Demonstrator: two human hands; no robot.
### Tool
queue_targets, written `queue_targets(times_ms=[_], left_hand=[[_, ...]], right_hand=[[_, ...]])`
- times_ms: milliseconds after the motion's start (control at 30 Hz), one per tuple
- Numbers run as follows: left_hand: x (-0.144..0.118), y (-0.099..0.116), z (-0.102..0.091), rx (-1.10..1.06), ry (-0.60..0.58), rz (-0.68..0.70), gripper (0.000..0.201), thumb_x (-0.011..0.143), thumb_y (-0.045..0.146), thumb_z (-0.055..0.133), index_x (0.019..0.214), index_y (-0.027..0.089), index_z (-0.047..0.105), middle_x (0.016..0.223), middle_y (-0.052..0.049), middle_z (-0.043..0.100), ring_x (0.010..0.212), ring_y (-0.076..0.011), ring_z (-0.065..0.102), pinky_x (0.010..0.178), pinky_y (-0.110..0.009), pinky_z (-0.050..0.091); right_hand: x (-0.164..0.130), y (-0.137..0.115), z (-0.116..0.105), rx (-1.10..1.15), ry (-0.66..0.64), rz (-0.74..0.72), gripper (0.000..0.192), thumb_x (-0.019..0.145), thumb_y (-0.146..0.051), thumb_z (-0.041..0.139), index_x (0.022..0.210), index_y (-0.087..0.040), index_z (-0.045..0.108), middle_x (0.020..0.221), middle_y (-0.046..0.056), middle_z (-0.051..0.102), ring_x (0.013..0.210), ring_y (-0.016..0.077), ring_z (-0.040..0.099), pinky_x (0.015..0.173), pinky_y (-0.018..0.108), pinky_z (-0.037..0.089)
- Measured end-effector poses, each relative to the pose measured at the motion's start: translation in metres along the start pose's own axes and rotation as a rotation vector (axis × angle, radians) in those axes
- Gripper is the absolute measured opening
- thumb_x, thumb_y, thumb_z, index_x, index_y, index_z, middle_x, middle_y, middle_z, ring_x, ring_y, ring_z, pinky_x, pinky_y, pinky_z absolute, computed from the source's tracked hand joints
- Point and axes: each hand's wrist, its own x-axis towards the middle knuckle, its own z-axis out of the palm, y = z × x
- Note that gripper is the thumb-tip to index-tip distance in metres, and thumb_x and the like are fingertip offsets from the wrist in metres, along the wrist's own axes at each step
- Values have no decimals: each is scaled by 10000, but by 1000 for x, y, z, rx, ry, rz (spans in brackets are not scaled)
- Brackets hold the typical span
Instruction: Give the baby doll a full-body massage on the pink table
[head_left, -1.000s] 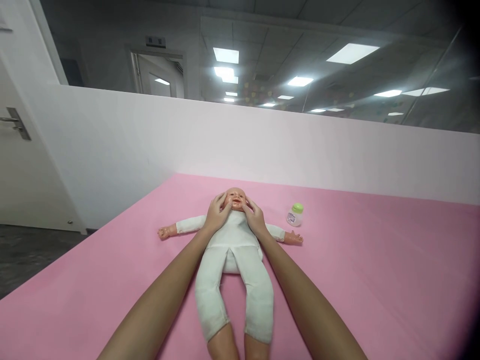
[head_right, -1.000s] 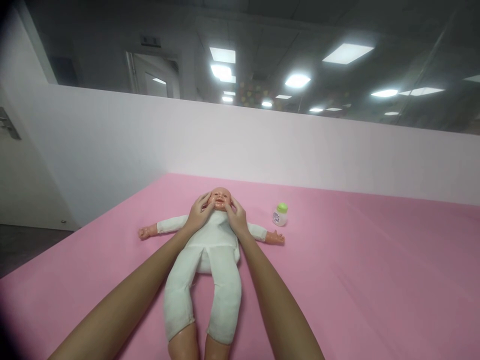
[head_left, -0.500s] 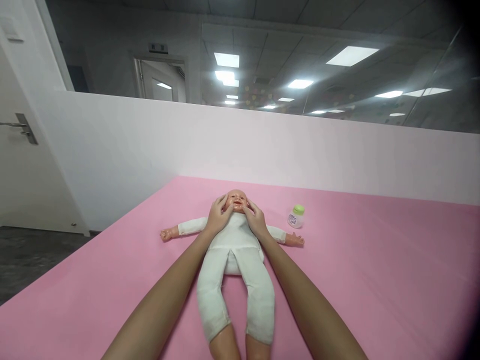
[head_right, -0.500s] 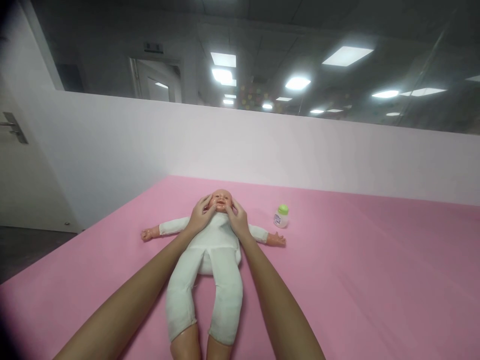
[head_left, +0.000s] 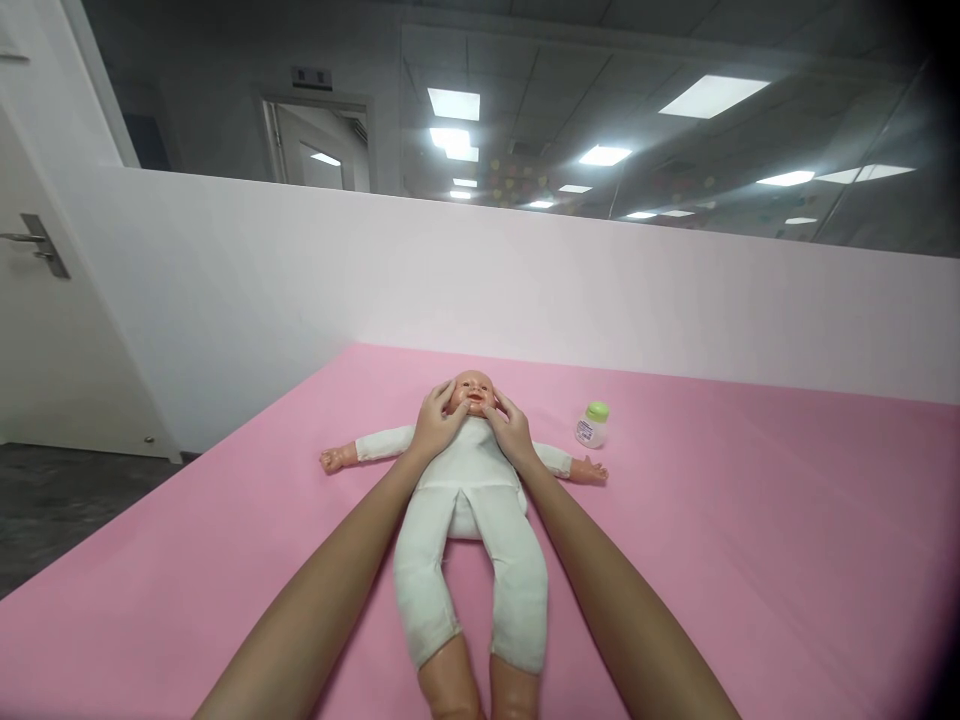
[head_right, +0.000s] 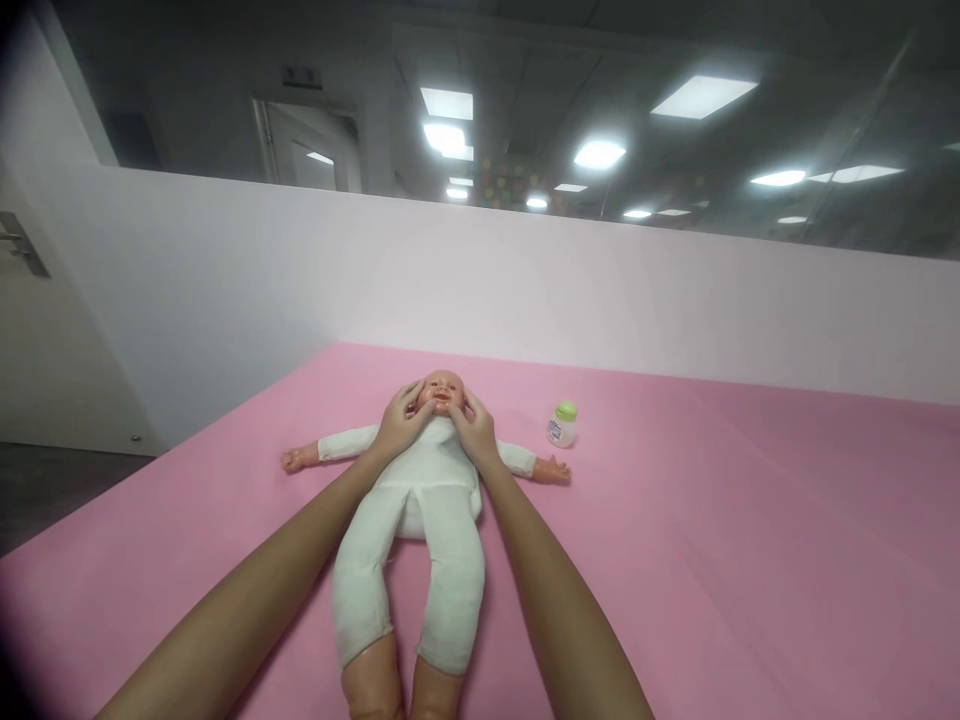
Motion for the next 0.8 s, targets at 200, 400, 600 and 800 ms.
queue_targets(times_ms=[200, 400, 600, 800], left_hand=[[0, -3, 2, 12, 5, 19, 533, 930, 432, 631, 1410, 204, 589, 1452, -119, 566, 1340, -288, 536, 1139, -441, 443], [1, -3, 1, 16, 11, 24, 480, 972, 435, 567, 1393, 207, 607, 1432, -113, 584, 1330, -280, 545, 1137, -444, 448], [1, 0, 1, 10, 7, 31, 488, 967, 420, 582, 1404, 202, 598, 1428, -113, 587, 1331, -275, 546, 1149, -444, 436], [1, -2, 1, 6, 6, 19, 517, 940, 428, 619, 1405, 201, 599, 1439, -124, 573, 1350, -289, 528, 1141, -448, 443]], right_hand=[[0, -1, 0, 10, 12, 25, 611, 847, -461, 679, 1375, -160, 621, 1448, 90, 595, 1376, 290, 531, 1168, 416, 415], [-2, -2, -1, 6, 17, 20, 625, 847, -467, 683, 1381, -150, 614, 1443, 99, 598, 1354, 287, 553, 1162, 417, 428], [-1, -2, -1, -8, 25, 25, 609, 860, -477, 671, 1369, -145, 624, 1438, 111, 602, 1362, 294, 545, 1171, 437, 416], [-1, 0, -1, -20, 30, 30, 594, 859, -470, 670, 1359, -150, 634, 1443, 110, 597, 1368, 287, 541, 1172, 424, 413]])
